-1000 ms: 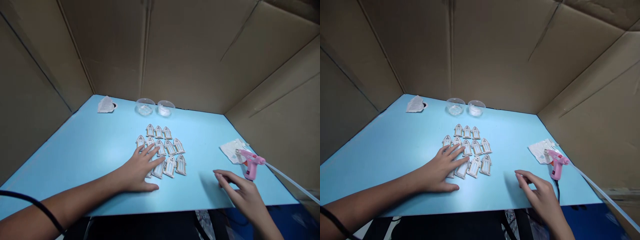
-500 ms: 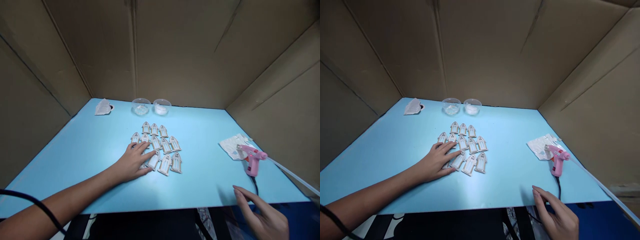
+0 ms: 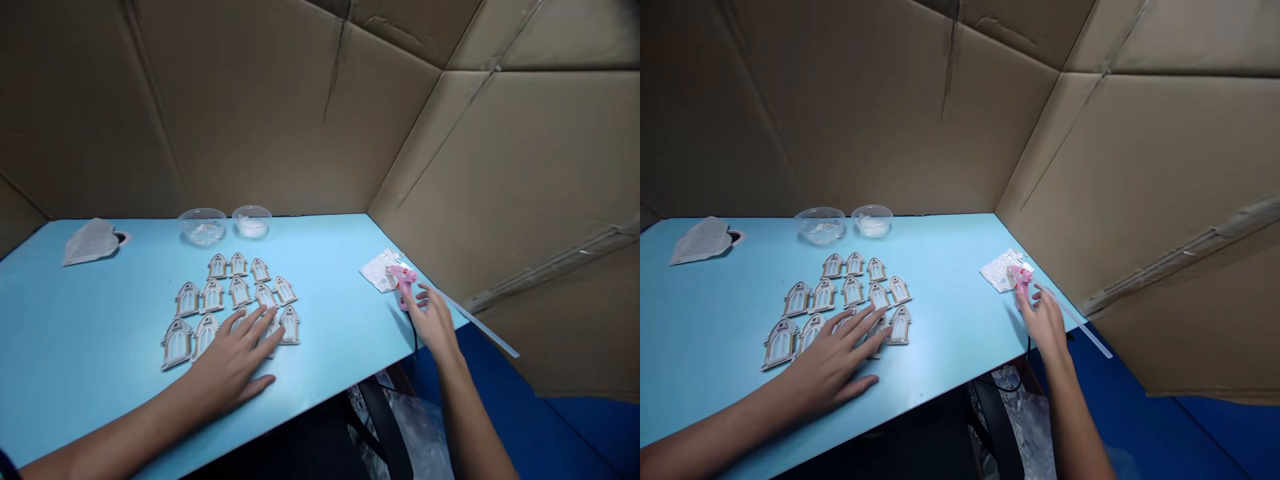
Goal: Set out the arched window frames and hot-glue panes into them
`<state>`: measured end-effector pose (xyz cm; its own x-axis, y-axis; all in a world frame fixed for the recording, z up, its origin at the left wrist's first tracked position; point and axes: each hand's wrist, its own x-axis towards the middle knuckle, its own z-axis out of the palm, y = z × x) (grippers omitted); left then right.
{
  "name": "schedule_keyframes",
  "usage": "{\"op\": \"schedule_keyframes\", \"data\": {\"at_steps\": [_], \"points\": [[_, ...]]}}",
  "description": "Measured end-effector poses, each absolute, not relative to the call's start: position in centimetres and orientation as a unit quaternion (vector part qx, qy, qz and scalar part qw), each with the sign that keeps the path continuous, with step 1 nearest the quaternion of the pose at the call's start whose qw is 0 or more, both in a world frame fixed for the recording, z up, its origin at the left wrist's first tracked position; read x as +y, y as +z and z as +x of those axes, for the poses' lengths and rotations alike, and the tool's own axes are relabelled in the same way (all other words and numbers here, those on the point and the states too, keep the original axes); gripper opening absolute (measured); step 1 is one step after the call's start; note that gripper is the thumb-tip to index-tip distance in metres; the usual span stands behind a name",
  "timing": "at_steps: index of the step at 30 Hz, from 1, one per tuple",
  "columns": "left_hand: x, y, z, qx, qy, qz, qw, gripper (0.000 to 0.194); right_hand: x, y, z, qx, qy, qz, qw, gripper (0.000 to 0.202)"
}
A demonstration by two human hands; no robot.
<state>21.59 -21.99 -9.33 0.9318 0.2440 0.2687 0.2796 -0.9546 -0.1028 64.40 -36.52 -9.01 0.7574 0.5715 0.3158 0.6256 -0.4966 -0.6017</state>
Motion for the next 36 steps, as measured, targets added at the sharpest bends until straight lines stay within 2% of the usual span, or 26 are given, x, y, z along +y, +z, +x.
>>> {"op": "schedule_keyframes", "data": {"at_steps": [4,9,14,20,24,27,30,36], "points": [[-21.9,-8.1,25.6,-0.162,-0.055,-0.985,0.017,0.078,-33.3,-10.0,65.7,-0.329,-0.001,-0.853,0.405,0.036],[-20.4,-7.8,26.9,-0.171,-0.025,-0.984,-0.050,0.087,-33.3,-11.5,67.3,-0.241,0.016,-0.820,0.519,0.044],[-19.0,-7.9,26.1,-0.164,-0.047,-0.983,-0.072,0.076,-33.8,-11.8,68.1,-0.188,0.017,-0.734,0.652,0.053],[-20.0,-8.7,25.6,-0.157,-0.085,-0.982,-0.060,0.053,-33.4,-9.4,65.3,-0.201,0.036,-0.656,0.727,0.044],[-21.6,-9.3,26.2,-0.172,-0.093,-0.980,-0.036,0.057,-31.2,-7.4,61.5,-0.284,0.203,-0.632,0.692,0.041],[-21.9,-9.5,27.3,-0.208,-0.084,-0.973,-0.053,0.079,-28.1,-6.6,58.0,-0.349,0.289,-0.623,0.637,0.038],[-21.4,-9.6,28.3,-0.254,-0.067,-0.960,-0.093,0.098,-24.1,-6.6,54.9,-0.388,0.317,-0.609,0.615,0.035],[-19.3,-9.8,27.4,-0.305,-0.056,-0.943,-0.120,0.093,-19.2,-8.2,50.6,-0.422,0.356,-0.594,0.585,0.038]]}}
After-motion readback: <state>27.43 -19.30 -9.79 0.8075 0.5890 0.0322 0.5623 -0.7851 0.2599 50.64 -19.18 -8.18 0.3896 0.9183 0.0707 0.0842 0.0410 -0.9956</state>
